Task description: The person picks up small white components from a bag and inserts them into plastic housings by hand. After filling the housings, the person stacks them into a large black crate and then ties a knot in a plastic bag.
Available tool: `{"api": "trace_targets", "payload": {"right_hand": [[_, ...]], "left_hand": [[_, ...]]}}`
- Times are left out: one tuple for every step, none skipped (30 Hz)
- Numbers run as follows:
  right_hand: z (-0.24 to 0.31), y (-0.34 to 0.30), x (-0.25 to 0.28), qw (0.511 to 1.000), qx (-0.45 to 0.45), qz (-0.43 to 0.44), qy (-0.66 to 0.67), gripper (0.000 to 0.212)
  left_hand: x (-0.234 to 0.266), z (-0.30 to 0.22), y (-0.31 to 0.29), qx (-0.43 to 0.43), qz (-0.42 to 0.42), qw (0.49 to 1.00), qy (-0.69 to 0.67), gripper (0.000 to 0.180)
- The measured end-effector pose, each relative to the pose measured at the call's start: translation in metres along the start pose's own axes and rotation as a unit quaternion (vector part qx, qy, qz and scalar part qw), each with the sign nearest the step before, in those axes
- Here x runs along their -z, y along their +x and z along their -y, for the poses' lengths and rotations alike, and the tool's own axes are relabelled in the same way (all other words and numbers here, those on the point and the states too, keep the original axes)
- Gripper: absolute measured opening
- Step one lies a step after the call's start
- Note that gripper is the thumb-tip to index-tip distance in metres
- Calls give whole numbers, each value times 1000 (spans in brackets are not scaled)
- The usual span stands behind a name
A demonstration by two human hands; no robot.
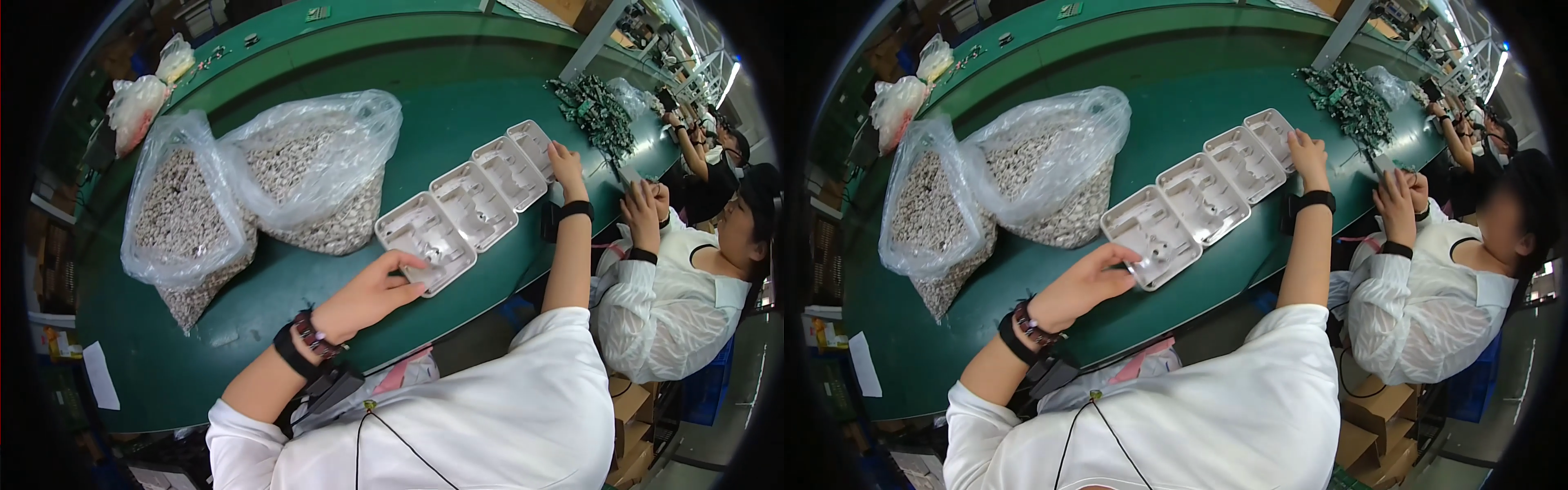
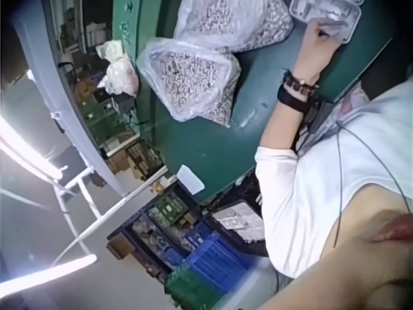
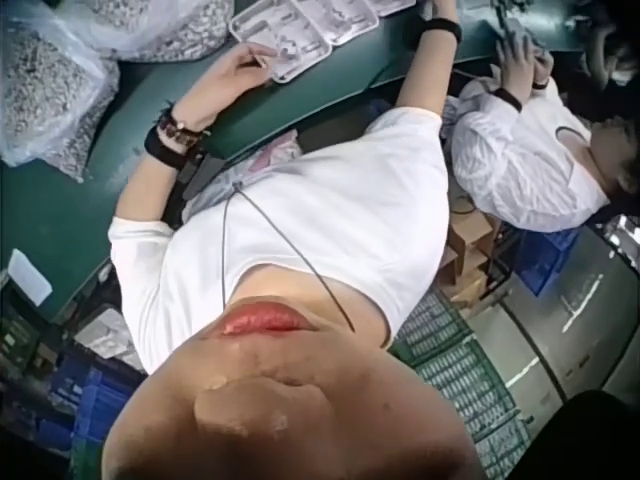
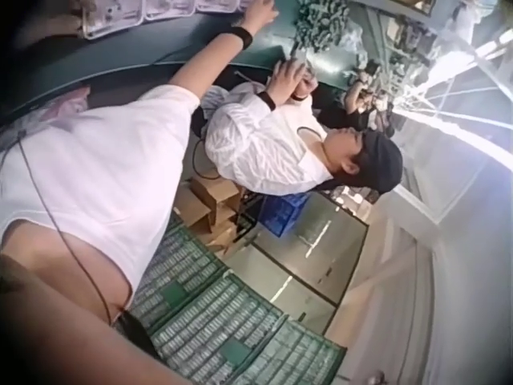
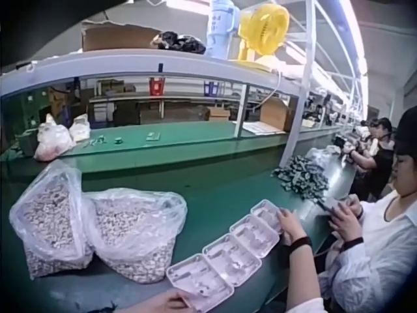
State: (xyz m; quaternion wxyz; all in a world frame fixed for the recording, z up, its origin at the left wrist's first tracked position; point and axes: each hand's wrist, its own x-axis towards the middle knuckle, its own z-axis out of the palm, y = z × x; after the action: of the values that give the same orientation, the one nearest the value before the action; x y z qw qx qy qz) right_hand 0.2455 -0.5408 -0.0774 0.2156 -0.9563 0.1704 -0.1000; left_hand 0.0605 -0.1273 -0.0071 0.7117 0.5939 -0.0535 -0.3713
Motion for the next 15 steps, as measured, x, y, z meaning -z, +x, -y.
{"api": "trace_targets", "payload": {"right_hand": [[-6,18,-4,1000,-23,-16,2,63],[-19,34,-9,998,-50,-30,2,64],[-33,52,-14,996,-73,-48,5,65],[-48,67,-17,996,-72,-53,4,65],[-77,86,-16,993,-86,-68,47,65],[-96,97,-11,988,-99,-82,90,64],[-115,111,0,980,-111,-99,131,64],[-95,113,-13,980,-105,-89,141,64],[-75,111,-26,961,-106,-90,238,63],[-57,106,-36,933,-108,-90,331,62],[-51,103,-36,898,-110,-96,416,61],[-44,102,-34,898,-106,-92,418,61],[-43,106,-24,888,-89,-87,443,61],[-42,112,-23,877,-73,-73,470,62],[-38,117,-25,864,-56,-54,497,63]], "left_hand": [[-1,-2,21,-3,4,1000,-1,35],[-3,-2,42,-2,7,1000,-3,35],[-4,-2,62,-25,-16,999,40,34],[-4,-4,81,-49,-39,994,84,34],[-5,-6,104,-77,-53,988,126,34],[-6,-8,122,-85,-42,988,125,34],[-8,-11,141,-106,-60,987,102,34],[-2,-11,151,-115,-105,984,86,34],[5,-9,162,-126,-147,979,69,34],[13,-4,174,-125,-159,977,72,34],[18,2,188,-155,-186,968,69,35],[25,8,200,-184,-216,957,65,36],[26,6,212,-218,-238,944,59,37],[26,3,218,-221,-245,942,56,37],[26,1,223,-252,-250,928,110,37]]}}
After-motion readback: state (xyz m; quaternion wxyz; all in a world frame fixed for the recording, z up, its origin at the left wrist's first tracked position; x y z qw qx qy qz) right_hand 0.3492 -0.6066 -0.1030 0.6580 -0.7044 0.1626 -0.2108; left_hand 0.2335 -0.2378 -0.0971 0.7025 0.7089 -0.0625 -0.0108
